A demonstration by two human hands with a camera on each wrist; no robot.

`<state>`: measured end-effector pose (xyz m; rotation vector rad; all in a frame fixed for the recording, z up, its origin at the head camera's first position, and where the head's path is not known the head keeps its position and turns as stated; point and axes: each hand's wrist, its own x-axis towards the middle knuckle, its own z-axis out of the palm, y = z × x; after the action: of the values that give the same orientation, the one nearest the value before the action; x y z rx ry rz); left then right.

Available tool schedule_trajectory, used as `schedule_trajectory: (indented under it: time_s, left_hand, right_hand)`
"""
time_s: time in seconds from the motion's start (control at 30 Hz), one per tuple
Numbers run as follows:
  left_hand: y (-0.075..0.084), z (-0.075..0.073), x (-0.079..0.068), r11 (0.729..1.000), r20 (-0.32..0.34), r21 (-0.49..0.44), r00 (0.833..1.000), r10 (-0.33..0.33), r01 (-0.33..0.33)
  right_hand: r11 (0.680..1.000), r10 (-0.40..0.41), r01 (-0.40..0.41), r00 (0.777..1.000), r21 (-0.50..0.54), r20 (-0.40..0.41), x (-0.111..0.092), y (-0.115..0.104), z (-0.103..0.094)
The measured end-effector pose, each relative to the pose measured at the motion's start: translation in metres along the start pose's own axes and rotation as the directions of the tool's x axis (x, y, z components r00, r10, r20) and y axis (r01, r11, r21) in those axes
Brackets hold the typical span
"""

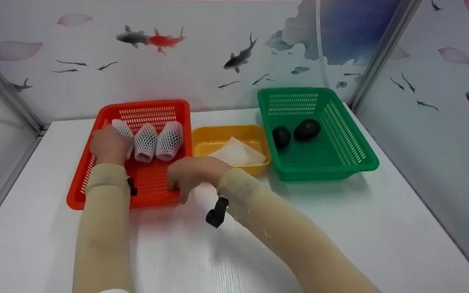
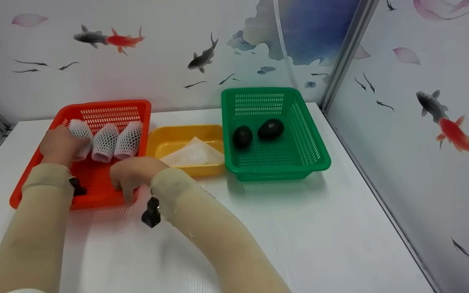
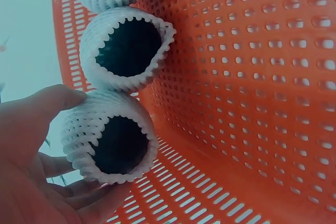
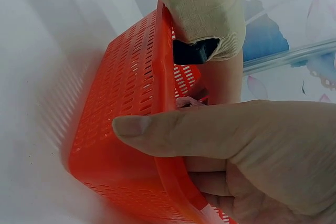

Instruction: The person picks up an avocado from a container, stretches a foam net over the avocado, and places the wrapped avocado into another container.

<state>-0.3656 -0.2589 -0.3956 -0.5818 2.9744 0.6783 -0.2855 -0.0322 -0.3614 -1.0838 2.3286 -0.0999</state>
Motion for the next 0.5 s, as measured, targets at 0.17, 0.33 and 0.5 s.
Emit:
schedule_trajectory:
  time_s: [0.17,0.33,0.5]
  left_hand:
    - [0.0013,0.0041,0.0003,1.000,-0.009,0.000,1.000,0.011,-0.011]
    - [0.0027,0.0058,0.0003,0.998,0.009,-0.060,1.000,0.019,-0.018]
    - [0.0024,0.0046,0.0010,0.996,0.031,-0.078,0.999,0.033,-0.031]
  right_hand:
    - [1.000,-0.012,0.012,1.000,-0.018,-0.006,0.0008,0.0004,0.0009]
    - [1.000,0.007,-0.007,1.000,-0.008,-0.005,0.0000,0.0002,0.0001]
    - [0.999,0.029,-0.029,1.000,0.023,0.004,-0.0011,-0.0004,-0.0008]
